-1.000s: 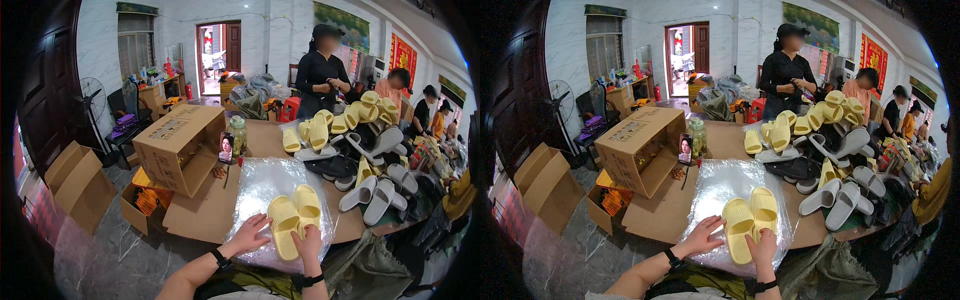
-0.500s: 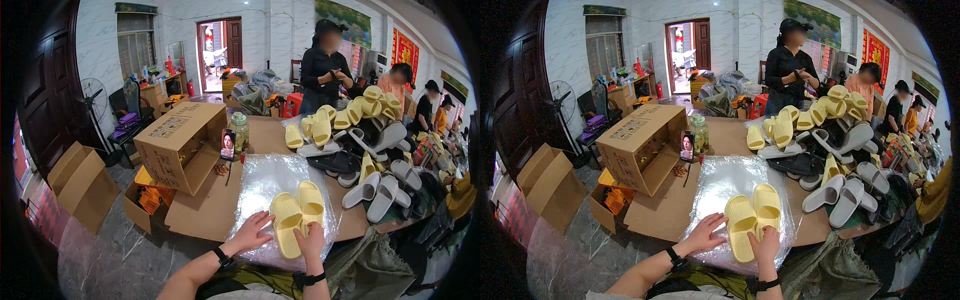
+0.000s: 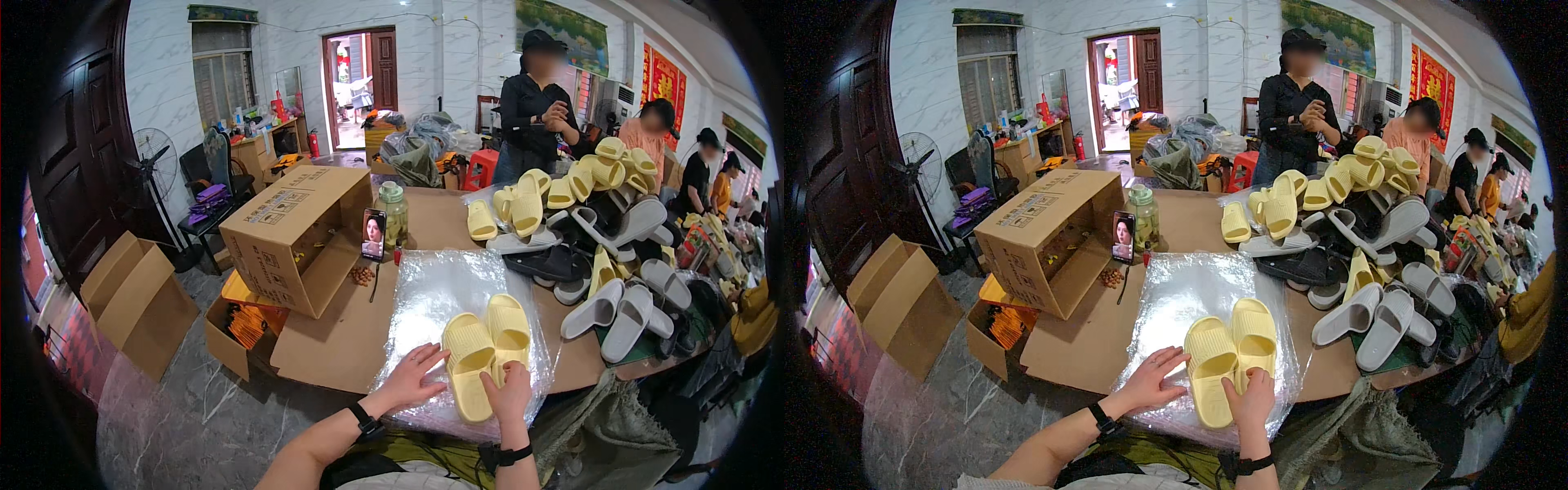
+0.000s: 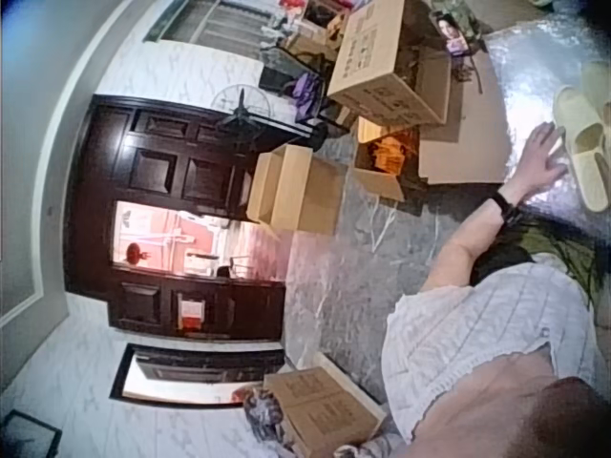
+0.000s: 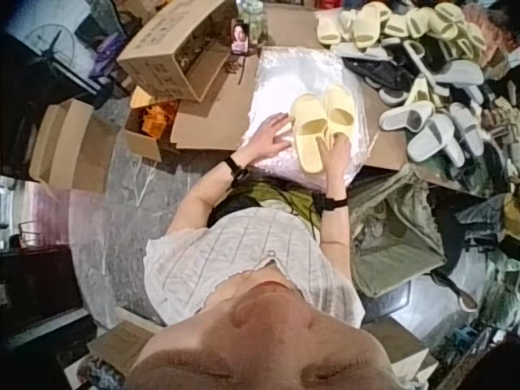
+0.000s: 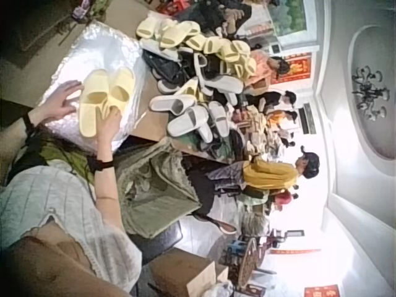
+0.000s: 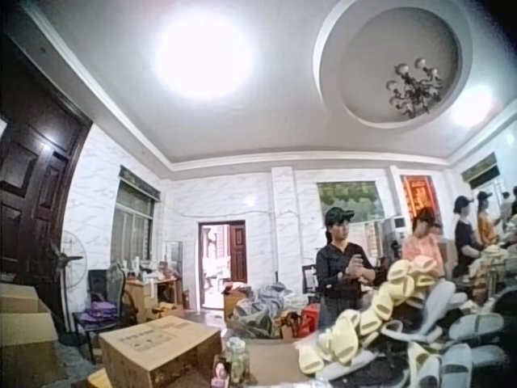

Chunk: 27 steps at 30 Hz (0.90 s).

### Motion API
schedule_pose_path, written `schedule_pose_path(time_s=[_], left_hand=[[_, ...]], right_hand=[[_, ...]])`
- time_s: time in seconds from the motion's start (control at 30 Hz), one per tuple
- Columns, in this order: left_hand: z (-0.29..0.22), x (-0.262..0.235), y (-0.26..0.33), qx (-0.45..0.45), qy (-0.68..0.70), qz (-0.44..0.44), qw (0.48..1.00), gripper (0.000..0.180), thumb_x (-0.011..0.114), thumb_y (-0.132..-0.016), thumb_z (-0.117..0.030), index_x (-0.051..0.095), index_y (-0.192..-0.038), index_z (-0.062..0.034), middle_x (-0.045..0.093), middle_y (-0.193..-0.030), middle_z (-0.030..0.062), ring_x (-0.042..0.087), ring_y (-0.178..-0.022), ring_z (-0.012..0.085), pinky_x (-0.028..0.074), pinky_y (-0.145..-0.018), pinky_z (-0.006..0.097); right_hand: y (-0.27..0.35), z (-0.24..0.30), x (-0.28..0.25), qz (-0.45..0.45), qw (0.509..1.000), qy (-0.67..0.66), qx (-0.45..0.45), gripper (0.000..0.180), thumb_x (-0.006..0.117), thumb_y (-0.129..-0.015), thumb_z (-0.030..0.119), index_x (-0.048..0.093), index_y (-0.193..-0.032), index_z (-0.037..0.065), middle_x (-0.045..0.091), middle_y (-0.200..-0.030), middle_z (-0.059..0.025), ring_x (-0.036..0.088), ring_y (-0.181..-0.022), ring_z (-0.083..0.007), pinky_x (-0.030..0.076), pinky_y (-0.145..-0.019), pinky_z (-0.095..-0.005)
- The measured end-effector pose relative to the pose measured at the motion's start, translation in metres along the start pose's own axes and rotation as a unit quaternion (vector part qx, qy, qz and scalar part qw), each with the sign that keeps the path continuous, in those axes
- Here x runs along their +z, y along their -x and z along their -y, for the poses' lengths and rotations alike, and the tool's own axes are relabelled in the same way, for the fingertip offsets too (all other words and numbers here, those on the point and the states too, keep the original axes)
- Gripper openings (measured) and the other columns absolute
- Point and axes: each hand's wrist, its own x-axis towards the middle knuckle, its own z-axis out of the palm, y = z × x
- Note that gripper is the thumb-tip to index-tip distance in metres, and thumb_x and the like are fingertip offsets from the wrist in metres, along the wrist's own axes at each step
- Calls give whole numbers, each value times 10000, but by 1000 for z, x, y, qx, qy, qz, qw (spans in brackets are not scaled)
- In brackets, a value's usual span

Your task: Packing pairs of slides into plastic bags and then into a large sack.

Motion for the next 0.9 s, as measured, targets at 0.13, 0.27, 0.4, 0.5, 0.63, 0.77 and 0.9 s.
schedule_pose_path(time_s=[0.13,0.27,0.4,0.5,0.63,0.77,0.9], left_hand=[[-4,-3,-1,-11,-3,9,1000,748,746,-850,-405,461,-1490,-140,434,-1520,205,370,-1422,392,340,-1159,484],[-3,-4,-3,-9,4,6,1000,752,744,-851,-396,457,-1495,-136,436,-1520,201,371,-1423,389,334,-1165,483],[-2,-4,0,-14,-5,7,1000,757,741,-850,-401,454,-1499,-138,445,-1518,190,369,-1425,388,331,-1169,481],[0,-2,-1,-4,4,3,1000,753,741,-849,-410,462,-1494,-140,449,-1519,185,369,-1425,388,331,-1168,483],[1,-1,1,3,-2,-5,1000,754,712,-866,-428,434,-1513,-158,445,-1509,212,391,-1408,386,320,-1174,474],[5,1,1,1,-5,-8,1000,752,723,-862,-425,446,-1506,-154,447,-1514,198,389,-1412,386,332,-1167,479],[6,3,1,1,1,-6,1000,747,737,-856,-416,463,-1496,-148,450,-1515,186,386,-1415,387,346,-1157,485]], right_hand=[[0,-1,1,-5,1000,-1,-8,524,835,-761,379,566,-1043,29,604,-1016,-134,569,-970,-346,481,-811,-456],[-3,1,1,-8,1000,5,-1,517,835,-759,374,565,-1036,33,604,-1006,-129,571,-960,-345,483,-803,-453],[-1,5,-2,4,1000,10,2,511,836,-757,368,566,-1033,34,603,-1002,-128,570,-959,-344,483,-802,-449],[-1,4,-1,5,1000,9,9,515,838,-755,370,565,-1035,35,604,-1005,-127,570,-963,-342,485,-799,-450],[-1,6,-2,7,1000,16,14,523,835,-757,381,564,-1039,35,605,-1008,-125,569,-969,-339,486,-795,-452],[-3,9,-2,10,1000,17,15,517,834,-759,380,564,-1039,40,606,-1010,-123,569,-973,-333,485,-788,-452],[-2,5,-1,11,1000,19,19,512,834,-760,373,564,-1041,40,607,-1009,-119,569,-971,-330,484,-783,-449]])
